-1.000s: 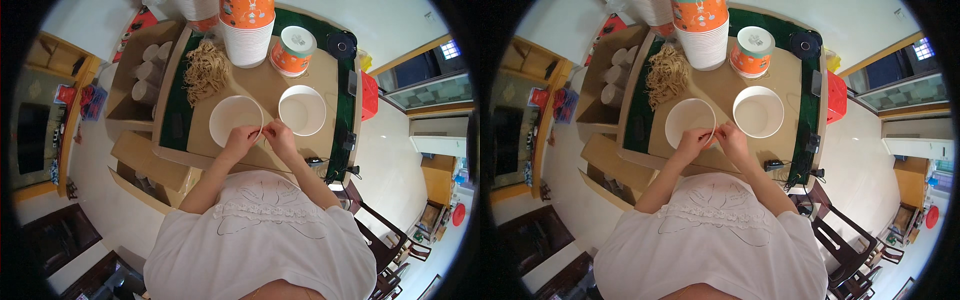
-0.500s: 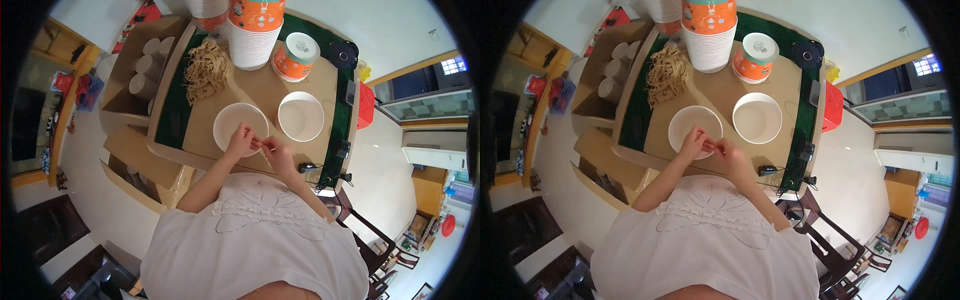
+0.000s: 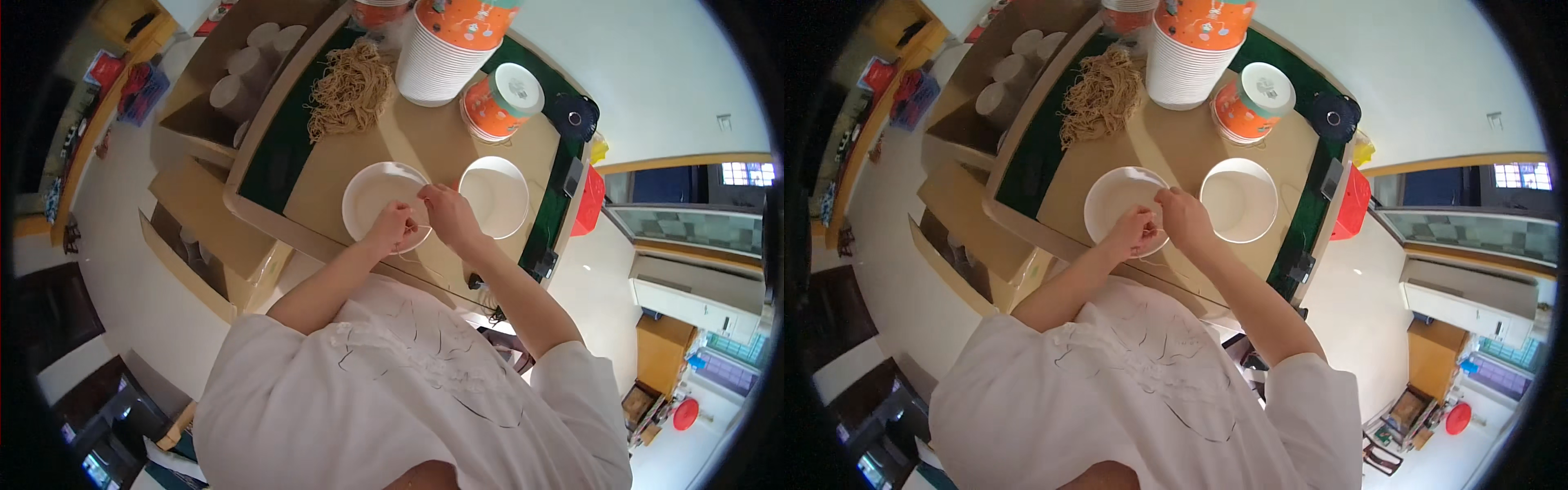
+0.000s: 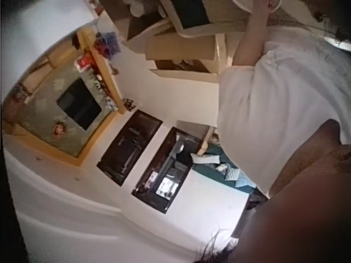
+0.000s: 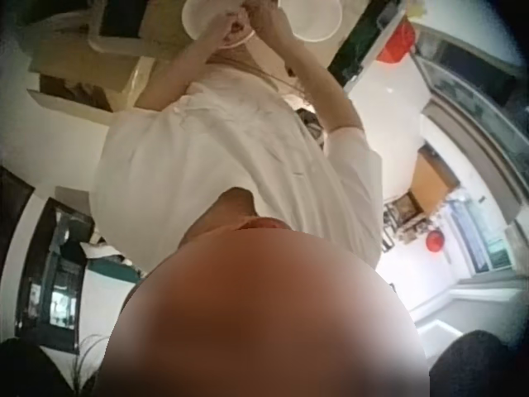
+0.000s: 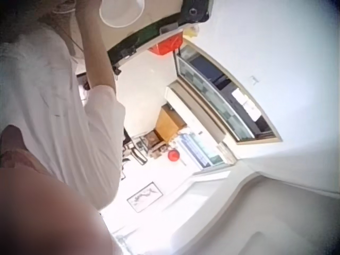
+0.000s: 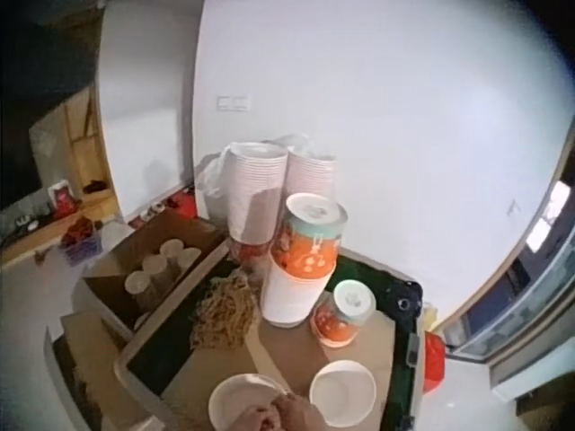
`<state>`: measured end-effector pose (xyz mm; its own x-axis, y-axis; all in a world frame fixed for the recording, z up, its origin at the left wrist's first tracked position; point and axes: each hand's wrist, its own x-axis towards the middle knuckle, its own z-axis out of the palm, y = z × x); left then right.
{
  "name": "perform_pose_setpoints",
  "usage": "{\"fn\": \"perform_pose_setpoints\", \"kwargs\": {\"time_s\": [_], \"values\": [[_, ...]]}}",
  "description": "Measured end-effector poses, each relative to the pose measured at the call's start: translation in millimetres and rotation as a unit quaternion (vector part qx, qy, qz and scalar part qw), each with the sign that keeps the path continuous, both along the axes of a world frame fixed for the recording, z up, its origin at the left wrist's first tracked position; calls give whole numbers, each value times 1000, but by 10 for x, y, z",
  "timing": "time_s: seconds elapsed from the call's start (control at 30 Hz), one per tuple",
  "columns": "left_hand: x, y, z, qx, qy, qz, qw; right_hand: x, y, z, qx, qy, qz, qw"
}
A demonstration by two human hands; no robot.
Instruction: Tie strings around the rim of paper buckets for packaging.
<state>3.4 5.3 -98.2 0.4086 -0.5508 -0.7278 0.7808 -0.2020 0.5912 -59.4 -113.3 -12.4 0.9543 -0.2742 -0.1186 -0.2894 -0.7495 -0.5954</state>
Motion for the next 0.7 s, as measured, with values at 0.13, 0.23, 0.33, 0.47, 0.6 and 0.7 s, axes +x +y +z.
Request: {"fn": "perform_pose_setpoints", "kwargs": {"time_s": [0.13,0.23,0.33,0.47,0.6,0.7], "values": [[-125,41,-292,-76,-182,-4,980,89,-27,-171,-13,53,34,998],[-144,13,-258,-101,-247,-11,964,52,-56,-292,-8,73,36,997],[-157,1,-246,-79,-269,-19,960,49,-63,-332,-2,62,21,998],[-54,97,208,-62,-360,-77,928,33,-119,-324,107,14,-51,993],[-3,268,261,-45,-608,-210,764,-5,-159,-410,153,9,-87,984],[-17,306,267,-28,-607,-226,761,-21,-166,-437,222,6,-96,970]]}}
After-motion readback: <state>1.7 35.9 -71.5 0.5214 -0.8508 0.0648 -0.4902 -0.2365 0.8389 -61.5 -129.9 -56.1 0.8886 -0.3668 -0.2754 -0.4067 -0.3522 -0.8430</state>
